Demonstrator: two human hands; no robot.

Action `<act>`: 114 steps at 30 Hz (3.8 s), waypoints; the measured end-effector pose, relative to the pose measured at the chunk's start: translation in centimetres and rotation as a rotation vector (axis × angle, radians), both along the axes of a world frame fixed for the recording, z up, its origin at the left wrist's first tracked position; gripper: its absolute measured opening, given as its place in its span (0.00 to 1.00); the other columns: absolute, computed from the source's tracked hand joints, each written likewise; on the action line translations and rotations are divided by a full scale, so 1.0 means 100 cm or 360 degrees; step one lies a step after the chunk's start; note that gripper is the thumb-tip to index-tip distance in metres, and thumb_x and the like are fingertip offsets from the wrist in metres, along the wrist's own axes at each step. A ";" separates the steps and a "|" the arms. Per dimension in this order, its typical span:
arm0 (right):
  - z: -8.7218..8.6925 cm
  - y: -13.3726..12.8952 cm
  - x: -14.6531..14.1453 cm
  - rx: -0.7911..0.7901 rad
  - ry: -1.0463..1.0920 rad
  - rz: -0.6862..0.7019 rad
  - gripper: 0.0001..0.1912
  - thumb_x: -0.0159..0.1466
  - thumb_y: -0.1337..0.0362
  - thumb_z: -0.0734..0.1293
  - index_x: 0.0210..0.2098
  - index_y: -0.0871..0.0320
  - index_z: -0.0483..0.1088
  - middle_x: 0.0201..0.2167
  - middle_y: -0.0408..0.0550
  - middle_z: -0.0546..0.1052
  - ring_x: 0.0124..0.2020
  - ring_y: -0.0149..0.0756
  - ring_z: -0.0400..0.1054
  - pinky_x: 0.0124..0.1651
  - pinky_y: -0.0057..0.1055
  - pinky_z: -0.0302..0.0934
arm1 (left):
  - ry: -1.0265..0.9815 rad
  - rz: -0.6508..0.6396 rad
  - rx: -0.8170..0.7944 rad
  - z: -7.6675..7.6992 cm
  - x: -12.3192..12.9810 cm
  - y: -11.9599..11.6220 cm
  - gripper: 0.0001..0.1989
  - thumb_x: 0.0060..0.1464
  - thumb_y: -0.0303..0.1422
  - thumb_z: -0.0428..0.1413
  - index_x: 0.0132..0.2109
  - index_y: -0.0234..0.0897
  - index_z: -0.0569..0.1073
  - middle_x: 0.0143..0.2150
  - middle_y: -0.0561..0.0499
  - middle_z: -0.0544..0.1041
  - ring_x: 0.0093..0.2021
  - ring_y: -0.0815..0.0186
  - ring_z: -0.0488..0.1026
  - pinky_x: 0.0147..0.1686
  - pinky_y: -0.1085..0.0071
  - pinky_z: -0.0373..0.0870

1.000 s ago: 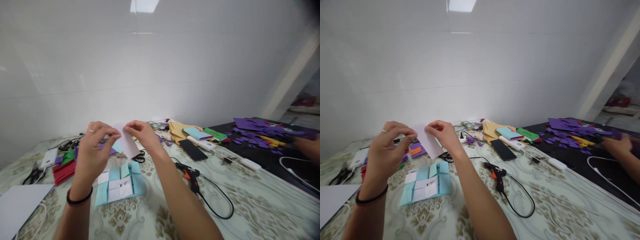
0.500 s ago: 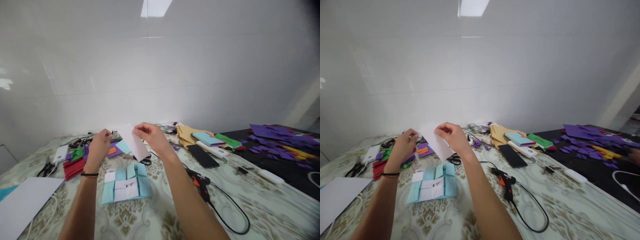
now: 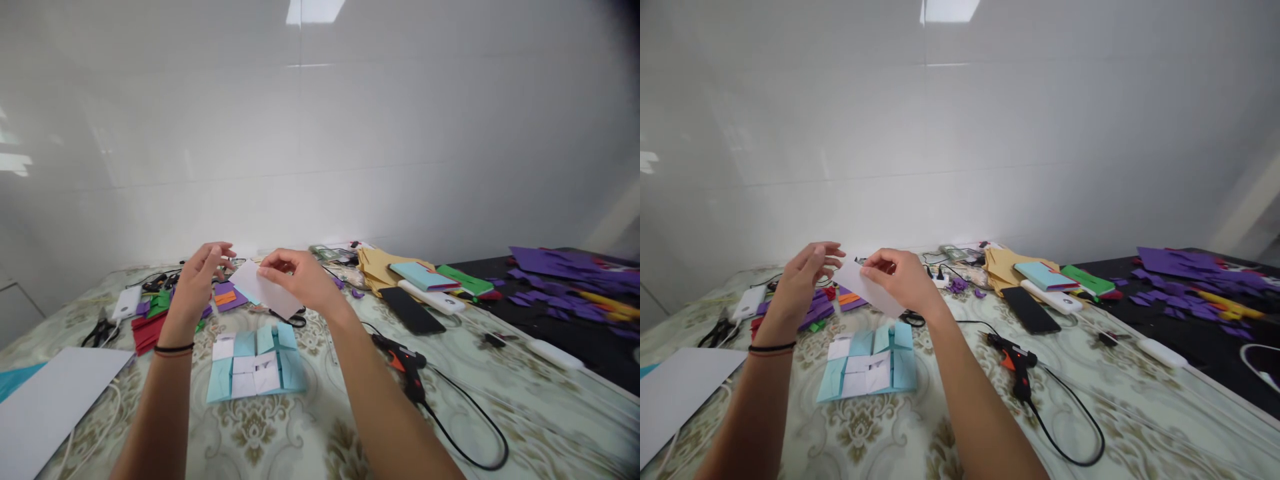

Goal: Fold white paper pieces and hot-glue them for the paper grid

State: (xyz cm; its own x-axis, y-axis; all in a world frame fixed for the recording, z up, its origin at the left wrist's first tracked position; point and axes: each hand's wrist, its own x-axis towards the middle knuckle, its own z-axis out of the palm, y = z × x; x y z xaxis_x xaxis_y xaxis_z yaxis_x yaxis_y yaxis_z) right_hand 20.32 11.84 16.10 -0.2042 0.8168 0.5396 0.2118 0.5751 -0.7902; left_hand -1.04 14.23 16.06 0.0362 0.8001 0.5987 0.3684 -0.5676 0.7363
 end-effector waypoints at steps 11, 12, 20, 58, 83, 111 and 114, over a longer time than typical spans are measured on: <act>-0.002 -0.003 -0.007 0.0100 0.0130 0.0126 0.09 0.64 0.57 0.73 0.34 0.56 0.76 0.33 0.44 0.79 0.35 0.34 0.71 0.41 0.34 0.64 | 0.0053 -0.0270 0.0142 0.013 0.019 -0.036 0.07 0.59 0.34 0.62 0.34 0.37 0.80 0.29 0.54 0.79 0.29 0.69 0.73 0.30 0.73 0.67; -0.002 -0.003 -0.008 0.0119 0.0160 0.0140 0.09 0.63 0.57 0.73 0.34 0.56 0.76 0.33 0.44 0.79 0.35 0.34 0.71 0.42 0.33 0.64 | 0.0042 -0.0264 0.0159 0.013 0.020 -0.036 0.07 0.59 0.34 0.63 0.33 0.37 0.79 0.28 0.54 0.79 0.29 0.69 0.72 0.30 0.73 0.66; 0.007 -0.018 -0.005 0.0201 0.0098 0.0268 0.02 0.62 0.65 0.70 0.32 0.55 0.74 0.31 0.41 0.77 0.33 0.32 0.68 0.41 0.32 0.63 | -0.0161 -0.0225 0.0155 0.024 0.018 -0.062 0.09 0.59 0.33 0.63 0.31 0.37 0.77 0.24 0.55 0.74 0.24 0.71 0.67 0.24 0.75 0.61; 0.020 -0.052 -0.014 0.0535 0.0119 -0.0038 0.04 0.61 0.70 0.68 0.30 0.55 0.71 0.29 0.40 0.74 0.33 0.32 0.69 0.40 0.31 0.64 | 0.0069 -0.0218 0.0514 0.025 0.025 -0.075 0.06 0.65 0.32 0.61 0.36 0.41 0.79 0.35 0.52 0.80 0.37 0.64 0.77 0.39 0.68 0.70; 0.024 -0.054 -0.005 0.0643 -0.0041 -0.0128 0.06 0.67 0.70 0.71 0.34 0.54 0.74 0.34 0.42 0.79 0.39 0.36 0.73 0.45 0.34 0.66 | -0.0221 -0.0152 0.0574 0.030 0.018 -0.079 0.05 0.61 0.30 0.63 0.36 0.42 0.81 0.37 0.51 0.81 0.40 0.63 0.77 0.41 0.68 0.72; 0.013 -0.066 0.024 0.0169 0.0241 0.0045 0.07 0.64 0.59 0.73 0.34 0.54 0.75 0.34 0.45 0.78 0.35 0.35 0.70 0.38 0.32 0.63 | -0.0243 -0.0094 0.0203 0.018 -0.024 -0.065 0.07 0.60 0.35 0.63 0.33 0.40 0.80 0.32 0.50 0.79 0.34 0.63 0.76 0.37 0.69 0.73; -0.018 -0.076 0.019 -0.0269 0.0396 0.0185 0.11 0.61 0.56 0.75 0.34 0.55 0.75 0.32 0.43 0.76 0.32 0.33 0.68 0.33 0.29 0.61 | -0.0093 -0.0678 -0.0263 -0.023 -0.008 -0.077 0.10 0.60 0.42 0.63 0.42 0.41 0.81 0.37 0.47 0.82 0.38 0.59 0.79 0.41 0.64 0.77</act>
State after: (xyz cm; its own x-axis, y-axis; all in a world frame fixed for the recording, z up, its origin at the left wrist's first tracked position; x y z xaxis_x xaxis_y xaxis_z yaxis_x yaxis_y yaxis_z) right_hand 22.26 4.27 14.30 -0.1800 0.8780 0.4435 -0.0594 0.4403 -0.8959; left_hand -1.80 6.58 13.76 0.3527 0.8060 0.4753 0.0825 -0.5328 0.8422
